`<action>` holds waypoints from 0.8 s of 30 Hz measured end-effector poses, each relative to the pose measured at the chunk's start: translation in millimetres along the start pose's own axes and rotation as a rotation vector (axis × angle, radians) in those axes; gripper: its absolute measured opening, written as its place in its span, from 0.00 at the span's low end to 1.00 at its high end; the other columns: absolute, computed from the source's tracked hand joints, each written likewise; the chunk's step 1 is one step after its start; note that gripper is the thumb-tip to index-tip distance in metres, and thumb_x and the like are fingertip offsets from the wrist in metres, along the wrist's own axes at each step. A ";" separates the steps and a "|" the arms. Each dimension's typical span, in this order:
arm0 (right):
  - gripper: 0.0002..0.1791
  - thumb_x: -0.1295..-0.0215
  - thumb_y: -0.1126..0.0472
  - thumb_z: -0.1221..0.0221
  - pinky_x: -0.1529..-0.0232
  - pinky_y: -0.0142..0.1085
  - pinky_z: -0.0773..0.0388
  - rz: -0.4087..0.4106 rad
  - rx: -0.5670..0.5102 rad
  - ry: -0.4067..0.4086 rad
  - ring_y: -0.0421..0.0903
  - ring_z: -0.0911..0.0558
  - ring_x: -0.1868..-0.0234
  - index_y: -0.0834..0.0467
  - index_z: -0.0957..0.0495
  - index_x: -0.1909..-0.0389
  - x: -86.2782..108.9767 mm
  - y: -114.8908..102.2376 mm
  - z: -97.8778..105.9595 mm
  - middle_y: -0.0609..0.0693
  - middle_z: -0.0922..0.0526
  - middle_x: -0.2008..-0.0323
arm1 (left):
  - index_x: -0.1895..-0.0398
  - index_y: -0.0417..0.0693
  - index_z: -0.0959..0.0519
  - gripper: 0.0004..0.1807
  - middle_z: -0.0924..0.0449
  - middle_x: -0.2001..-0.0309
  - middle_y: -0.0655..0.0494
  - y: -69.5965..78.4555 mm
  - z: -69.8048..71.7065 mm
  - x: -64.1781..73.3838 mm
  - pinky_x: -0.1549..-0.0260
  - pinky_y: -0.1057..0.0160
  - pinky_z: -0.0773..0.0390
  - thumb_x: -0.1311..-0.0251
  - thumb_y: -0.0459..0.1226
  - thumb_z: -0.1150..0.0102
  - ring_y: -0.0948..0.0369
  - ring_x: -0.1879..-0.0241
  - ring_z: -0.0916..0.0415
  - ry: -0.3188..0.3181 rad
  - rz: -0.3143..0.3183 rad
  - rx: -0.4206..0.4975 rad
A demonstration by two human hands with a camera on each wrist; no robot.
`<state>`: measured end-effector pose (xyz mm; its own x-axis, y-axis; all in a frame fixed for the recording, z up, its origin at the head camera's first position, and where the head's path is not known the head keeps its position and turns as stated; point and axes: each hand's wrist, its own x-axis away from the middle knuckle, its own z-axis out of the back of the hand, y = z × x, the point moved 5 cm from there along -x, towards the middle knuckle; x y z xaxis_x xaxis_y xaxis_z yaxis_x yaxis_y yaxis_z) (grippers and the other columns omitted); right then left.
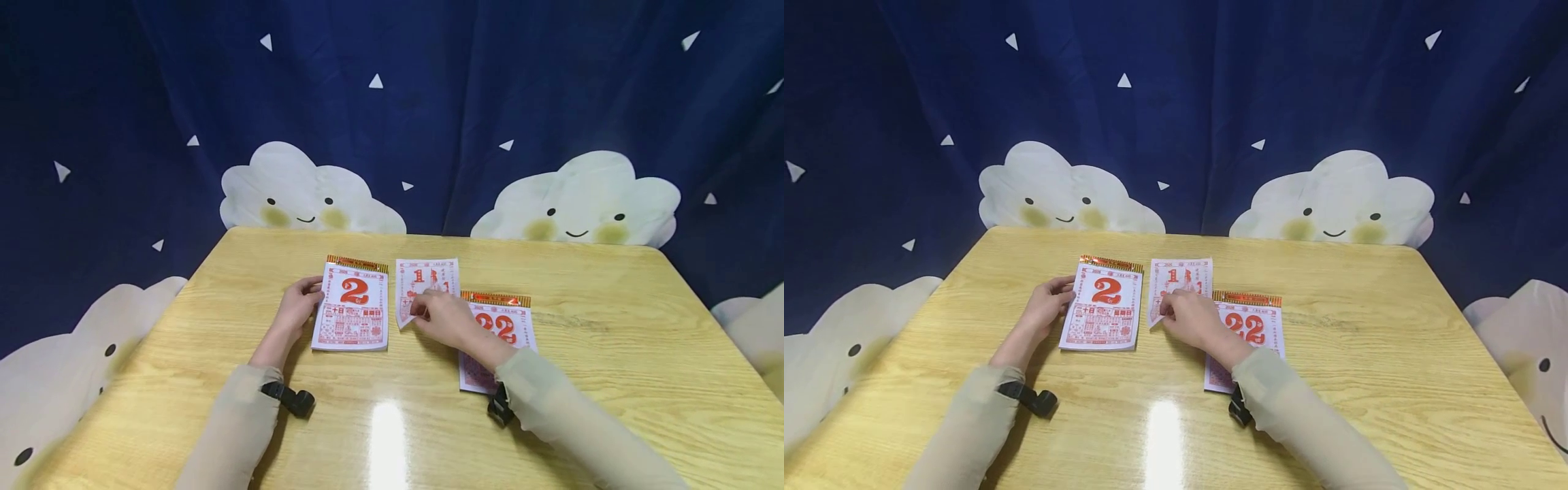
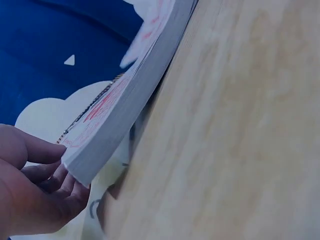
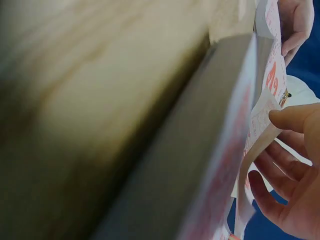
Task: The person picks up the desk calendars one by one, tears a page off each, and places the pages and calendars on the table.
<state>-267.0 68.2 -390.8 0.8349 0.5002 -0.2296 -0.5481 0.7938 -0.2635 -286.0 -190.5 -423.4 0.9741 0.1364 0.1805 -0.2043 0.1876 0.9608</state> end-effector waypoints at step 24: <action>0.03 0.49 0.58 0.40 0.73 0.30 0.28 0.005 -0.003 -0.067 0.36 0.28 0.73 0.50 0.21 0.71 -10.5 -13.2 -13.2 0.41 0.25 0.73 | 0.42 0.36 0.31 0.22 0.27 0.48 0.38 8.0 13.2 -18.0 0.77 0.74 0.26 0.42 0.27 0.52 0.68 0.76 0.28 0.101 0.014 -0.042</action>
<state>-269.1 47.9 -397.4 0.8336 0.5264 -0.1675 -0.5523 0.7901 -0.2657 -303.9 -204.3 -416.2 0.9569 0.2362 0.1692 -0.2233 0.2255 0.9483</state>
